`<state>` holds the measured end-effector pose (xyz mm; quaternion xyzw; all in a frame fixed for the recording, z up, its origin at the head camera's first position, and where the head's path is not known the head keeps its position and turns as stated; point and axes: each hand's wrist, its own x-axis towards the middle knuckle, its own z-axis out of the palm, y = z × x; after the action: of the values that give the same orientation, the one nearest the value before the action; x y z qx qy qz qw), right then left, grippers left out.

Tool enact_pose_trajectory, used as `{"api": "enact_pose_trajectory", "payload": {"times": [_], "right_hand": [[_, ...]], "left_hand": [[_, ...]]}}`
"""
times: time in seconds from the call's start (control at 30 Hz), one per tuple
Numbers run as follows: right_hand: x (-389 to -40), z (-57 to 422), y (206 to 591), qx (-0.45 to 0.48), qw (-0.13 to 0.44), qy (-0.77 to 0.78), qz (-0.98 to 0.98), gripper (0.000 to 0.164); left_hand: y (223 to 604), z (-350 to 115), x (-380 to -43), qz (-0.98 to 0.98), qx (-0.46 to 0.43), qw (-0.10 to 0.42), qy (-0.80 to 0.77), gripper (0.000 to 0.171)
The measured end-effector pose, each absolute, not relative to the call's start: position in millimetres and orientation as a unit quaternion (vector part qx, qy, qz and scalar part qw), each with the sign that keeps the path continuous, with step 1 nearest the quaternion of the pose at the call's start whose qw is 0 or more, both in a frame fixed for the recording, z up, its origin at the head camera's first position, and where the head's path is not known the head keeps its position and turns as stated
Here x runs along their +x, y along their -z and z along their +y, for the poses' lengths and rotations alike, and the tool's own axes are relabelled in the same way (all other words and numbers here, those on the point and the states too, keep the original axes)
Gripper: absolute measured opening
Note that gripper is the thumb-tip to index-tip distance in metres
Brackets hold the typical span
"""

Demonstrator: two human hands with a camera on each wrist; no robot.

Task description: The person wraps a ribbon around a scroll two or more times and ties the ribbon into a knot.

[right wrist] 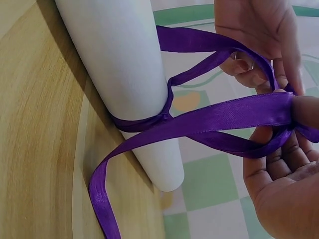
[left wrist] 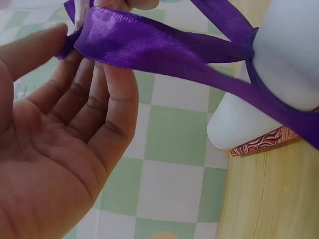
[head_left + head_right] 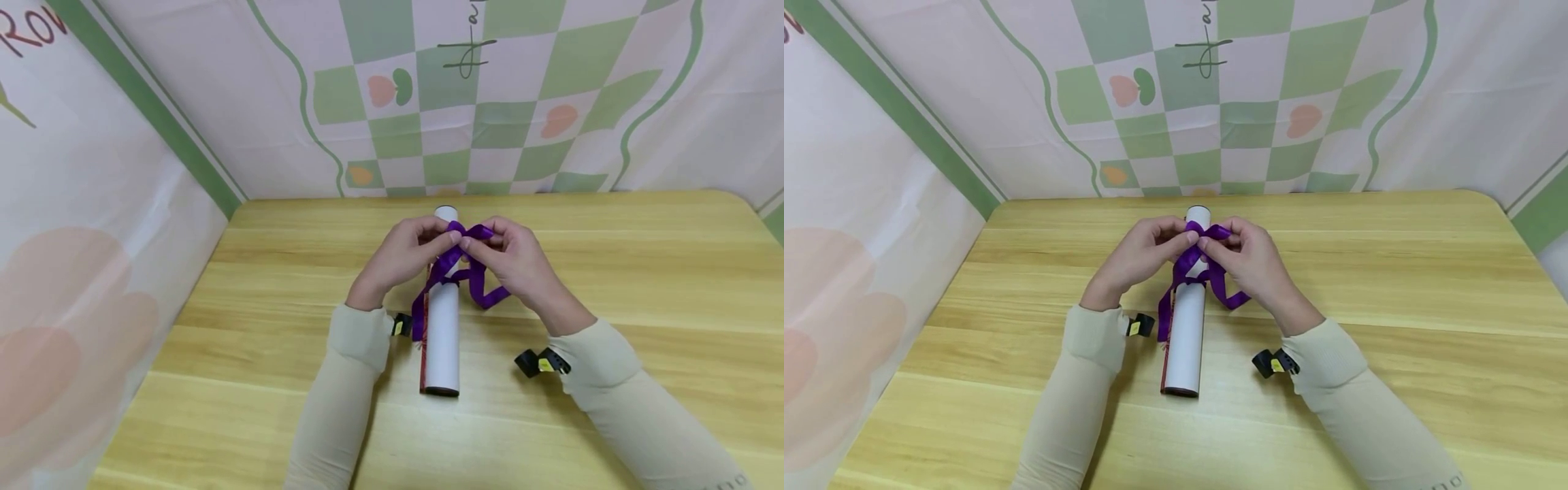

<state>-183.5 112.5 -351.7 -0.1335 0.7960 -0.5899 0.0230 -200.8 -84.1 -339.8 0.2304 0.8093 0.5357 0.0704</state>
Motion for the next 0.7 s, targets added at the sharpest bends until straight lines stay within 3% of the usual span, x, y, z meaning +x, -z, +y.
{"api": "enact_pose_trajectory", "payload": {"times": [0.7], "right_hand": [[-183.8, 112.0, 352.6, -0.131, 0.014, 0.594, 0.794, 0.041]], "left_hand": [[344.6, -74.4, -201.4, 0.792, 0.110, 0.043, -0.599, 0.016]]}}
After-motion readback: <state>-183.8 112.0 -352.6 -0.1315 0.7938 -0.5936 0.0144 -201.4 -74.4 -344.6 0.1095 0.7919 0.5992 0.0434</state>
